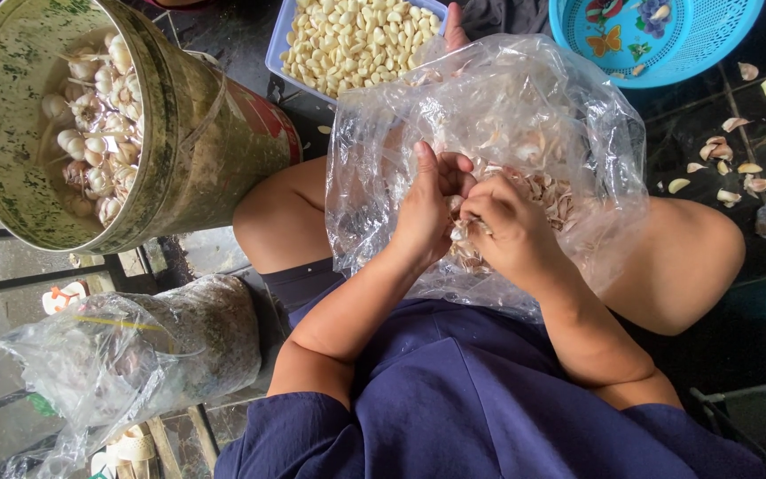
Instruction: The person sits cross-legged and peels garlic cloves by hand, removing the outer skins and placing the peeled cloves into a nearby container. Garlic skins are discarded into a plastic bag on the lap.
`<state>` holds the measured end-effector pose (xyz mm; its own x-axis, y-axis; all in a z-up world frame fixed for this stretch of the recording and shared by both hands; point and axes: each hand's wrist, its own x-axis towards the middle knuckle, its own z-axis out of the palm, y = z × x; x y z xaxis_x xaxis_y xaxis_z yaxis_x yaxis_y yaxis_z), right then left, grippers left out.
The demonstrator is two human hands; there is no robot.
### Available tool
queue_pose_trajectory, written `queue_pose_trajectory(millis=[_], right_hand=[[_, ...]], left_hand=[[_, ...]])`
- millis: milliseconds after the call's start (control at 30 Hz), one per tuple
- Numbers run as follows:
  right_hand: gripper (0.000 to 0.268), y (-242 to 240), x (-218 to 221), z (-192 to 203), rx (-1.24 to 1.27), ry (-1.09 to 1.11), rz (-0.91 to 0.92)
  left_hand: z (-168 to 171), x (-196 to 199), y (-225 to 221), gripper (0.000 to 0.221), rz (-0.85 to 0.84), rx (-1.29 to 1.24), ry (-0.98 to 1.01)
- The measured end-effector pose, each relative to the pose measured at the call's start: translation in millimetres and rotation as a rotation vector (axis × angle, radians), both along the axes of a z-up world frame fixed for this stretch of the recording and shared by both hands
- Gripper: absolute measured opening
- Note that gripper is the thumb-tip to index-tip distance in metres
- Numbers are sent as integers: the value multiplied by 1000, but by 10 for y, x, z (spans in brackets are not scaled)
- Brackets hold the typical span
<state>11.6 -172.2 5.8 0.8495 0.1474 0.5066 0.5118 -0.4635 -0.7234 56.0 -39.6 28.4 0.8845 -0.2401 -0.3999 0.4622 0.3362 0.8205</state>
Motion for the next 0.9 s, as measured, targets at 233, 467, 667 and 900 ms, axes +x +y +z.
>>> queue_pose_trajectory(millis=[233,467,667,900], right_hand=[[16,-126,-14,-29,719,323,222],[16,-151,-106,-25,1120,687,159],[31,-330,-91,89,1087,626,140],[11,-1174,-10,202,191,28,-539]], left_hand=[[118,-27,25,73,-5,-177,71],[208,-12,98,75,-39,-172,24],[37,65,101,71,5,-234,21],[149,158,209,65,61,-384,108]])
